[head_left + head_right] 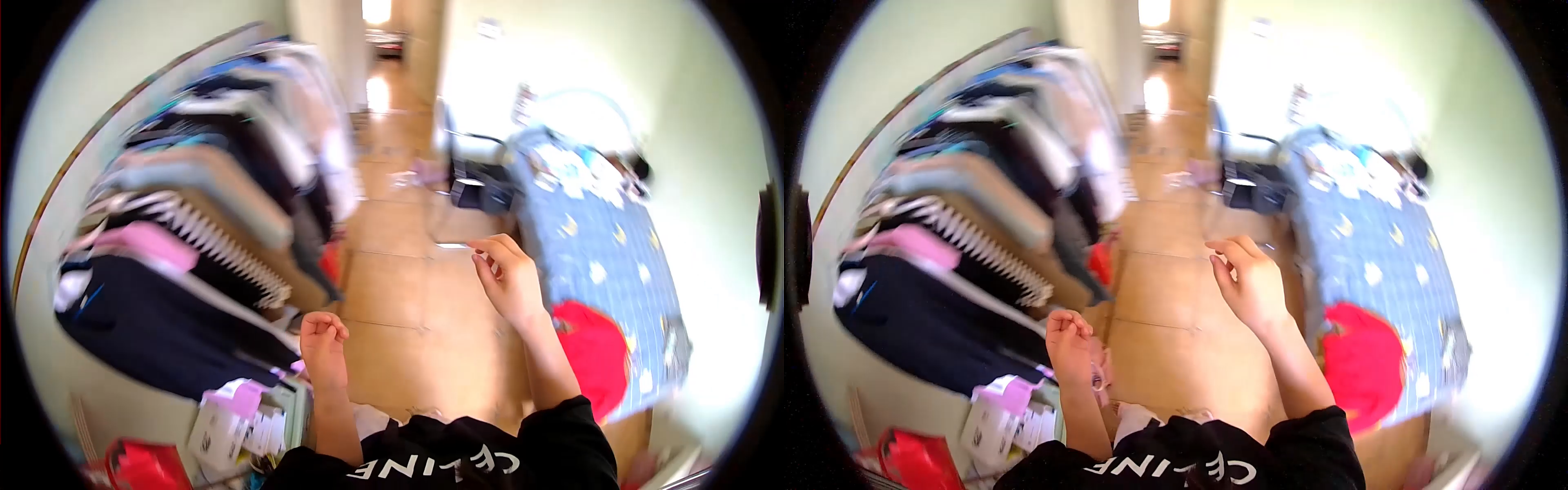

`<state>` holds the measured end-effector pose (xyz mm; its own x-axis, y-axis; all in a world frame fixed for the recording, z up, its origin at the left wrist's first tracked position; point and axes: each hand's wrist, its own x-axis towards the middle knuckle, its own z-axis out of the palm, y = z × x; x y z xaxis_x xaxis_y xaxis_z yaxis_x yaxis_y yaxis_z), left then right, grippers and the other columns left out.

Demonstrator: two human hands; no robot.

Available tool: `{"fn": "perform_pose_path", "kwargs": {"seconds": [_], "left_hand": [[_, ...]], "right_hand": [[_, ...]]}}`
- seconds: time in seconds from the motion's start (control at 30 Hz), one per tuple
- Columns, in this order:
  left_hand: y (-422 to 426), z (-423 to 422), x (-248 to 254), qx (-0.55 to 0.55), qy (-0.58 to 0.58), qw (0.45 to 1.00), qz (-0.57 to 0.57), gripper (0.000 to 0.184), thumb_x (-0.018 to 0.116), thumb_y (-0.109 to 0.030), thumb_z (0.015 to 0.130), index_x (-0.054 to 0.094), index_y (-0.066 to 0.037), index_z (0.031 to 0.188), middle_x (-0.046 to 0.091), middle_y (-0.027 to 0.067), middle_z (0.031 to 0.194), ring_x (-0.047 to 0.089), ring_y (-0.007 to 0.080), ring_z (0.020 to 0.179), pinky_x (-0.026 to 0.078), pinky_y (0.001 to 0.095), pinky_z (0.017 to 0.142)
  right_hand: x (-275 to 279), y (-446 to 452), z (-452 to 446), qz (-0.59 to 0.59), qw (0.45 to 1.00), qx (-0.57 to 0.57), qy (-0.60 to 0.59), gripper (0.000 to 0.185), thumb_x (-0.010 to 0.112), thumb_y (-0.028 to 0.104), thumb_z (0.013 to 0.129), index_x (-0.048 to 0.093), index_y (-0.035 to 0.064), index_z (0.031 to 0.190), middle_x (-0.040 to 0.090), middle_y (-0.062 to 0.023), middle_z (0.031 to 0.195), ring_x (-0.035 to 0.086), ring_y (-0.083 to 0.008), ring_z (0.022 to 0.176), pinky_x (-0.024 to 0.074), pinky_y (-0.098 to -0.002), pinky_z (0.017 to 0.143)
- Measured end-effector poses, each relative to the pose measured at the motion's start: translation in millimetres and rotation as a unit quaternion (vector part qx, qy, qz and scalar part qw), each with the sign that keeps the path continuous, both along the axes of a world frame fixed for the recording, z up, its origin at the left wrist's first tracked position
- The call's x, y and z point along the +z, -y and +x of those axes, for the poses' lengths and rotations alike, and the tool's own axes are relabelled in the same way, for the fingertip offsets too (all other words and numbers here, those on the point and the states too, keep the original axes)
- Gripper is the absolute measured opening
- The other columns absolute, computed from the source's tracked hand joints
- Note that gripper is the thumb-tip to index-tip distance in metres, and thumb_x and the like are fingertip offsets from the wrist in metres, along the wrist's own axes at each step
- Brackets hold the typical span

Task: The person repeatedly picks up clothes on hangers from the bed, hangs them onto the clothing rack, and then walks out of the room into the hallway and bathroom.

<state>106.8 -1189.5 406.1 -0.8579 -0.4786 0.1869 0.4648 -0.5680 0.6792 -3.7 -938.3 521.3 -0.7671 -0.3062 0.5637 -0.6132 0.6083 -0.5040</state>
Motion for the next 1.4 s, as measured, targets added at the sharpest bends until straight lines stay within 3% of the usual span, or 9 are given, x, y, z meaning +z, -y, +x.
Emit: {"fn": "perform_pose_path", "kwargs": {"seconds": [0.17,0.33,0.53,0.63,0.77,0.9,1.07,1.27,1.4], "left_hand": [[-153,-60,-3,-0.239,0.045,0.969,-0.053,0.015,0.053,0.001,0.082,0.052,-0.006,0.096,0.053,0.0051,0.084,0.050,0.0136,0.075,0.042,0.0268,0.069],[-290,-106,3,-0.429,0.032,0.896,-0.111,0.013,0.052,-0.003,0.084,0.053,-0.006,0.097,0.052,0.0050,0.084,0.049,0.0135,0.076,0.040,0.0274,0.070],[-455,-156,-8,-0.610,0.009,0.781,-0.130,0.014,0.053,-0.007,0.086,0.053,-0.005,0.100,0.055,0.0072,0.083,0.051,0.0142,0.076,0.042,0.0272,0.073],[-559,-193,-9,-0.730,-0.001,0.667,-0.152,0.014,0.053,-0.008,0.085,0.053,-0.003,0.098,0.055,0.0073,0.083,0.051,0.0138,0.076,0.041,0.0263,0.072],[-652,-226,-17,-0.761,-0.029,0.635,-0.128,0.012,0.050,-0.006,0.086,0.052,-0.004,0.098,0.051,0.0061,0.080,0.048,0.0139,0.072,0.041,0.0281,0.069],[-731,-226,-28,-0.785,0.051,0.611,-0.087,0.011,0.050,-0.006,0.086,0.052,-0.004,0.097,0.050,0.0053,0.077,0.046,0.0135,0.069,0.040,0.0287,0.067],[-781,-219,-61,-0.858,0.077,0.481,-0.160,0.013,0.054,-0.010,0.087,0.054,-0.003,0.097,0.056,0.0061,0.082,0.052,0.0128,0.073,0.044,0.0251,0.069],[-857,-208,-107,-0.831,0.165,0.477,-0.232,0.011,0.051,-0.007,0.087,0.054,-0.005,0.097,0.056,0.0055,0.081,0.053,0.0126,0.074,0.044,0.0249,0.070],[-922,-202,-171,-0.803,0.225,0.470,-0.290,0.012,0.051,-0.007,0.089,0.056,-0.004,0.099,0.058,0.0053,0.081,0.054,0.0122,0.072,0.045,0.0250,0.068]], "right_hand": [[-35,-187,64,-0.071,0.966,-0.243,0.042,0.016,0.061,0.001,0.084,0.065,0.0044,0.098,0.062,-0.0092,0.087,0.061,-0.0215,0.066,0.0487,-0.0308,0.059],[-61,-303,135,-0.128,0.894,-0.428,0.049,0.014,0.061,0.004,0.085,0.066,0.0036,0.098,0.063,-0.0108,0.088,0.061,-0.0240,0.068,0.0487,-0.0321,0.061],[-94,-399,188,-0.170,0.779,-0.599,0.076,0.013,0.062,0.006,0.085,0.067,0.0039,0.097,0.064,-0.0129,0.085,0.061,-0.0244,0.067,0.0484,-0.0328,0.061],[-126,-449,201,-0.199,0.686,-0.697,0.061,0.013,0.062,0.006,0.084,0.067,0.0032,0.096,0.065,-0.0137,0.081,0.062,-0.0235,0.067,0.0486,-0.0319,0.062],[-136,-483,198,-0.223,0.635,-0.733,0.101,0.014,0.062,0.008,0.084,0.067,0.0032,0.096,0.065,-0.0141,0.082,0.063,-0.0244,0.069,0.0492,-0.0324,0.063],[-155,-514,192,-0.199,0.600,-0.764,0.125,0.015,0.061,0.010,0.085,0.066,0.0027,0.097,0.065,-0.0147,0.083,0.062,-0.0270,0.068,0.0488,-0.0337,0.063],[-187,-555,192,-0.253,0.560,-0.767,0.183,0.014,0.061,0.009,0.085,0.066,0.0025,0.097,0.065,-0.0154,0.082,0.062,-0.0274,0.068,0.0486,-0.0332,0.063],[-240,-642,198,-0.266,0.555,-0.748,0.249,0.014,0.062,0.009,0.084,0.066,0.0021,0.095,0.065,-0.0156,0.080,0.063,-0.0280,0.070,0.0499,-0.0355,0.065],[-292,-725,207,-0.288,0.558,-0.729,0.271,0.015,0.062,0.009,0.083,0.066,0.0027,0.095,0.065,-0.0153,0.082,0.064,-0.0295,0.073,0.0507,-0.0369,0.067]]}}
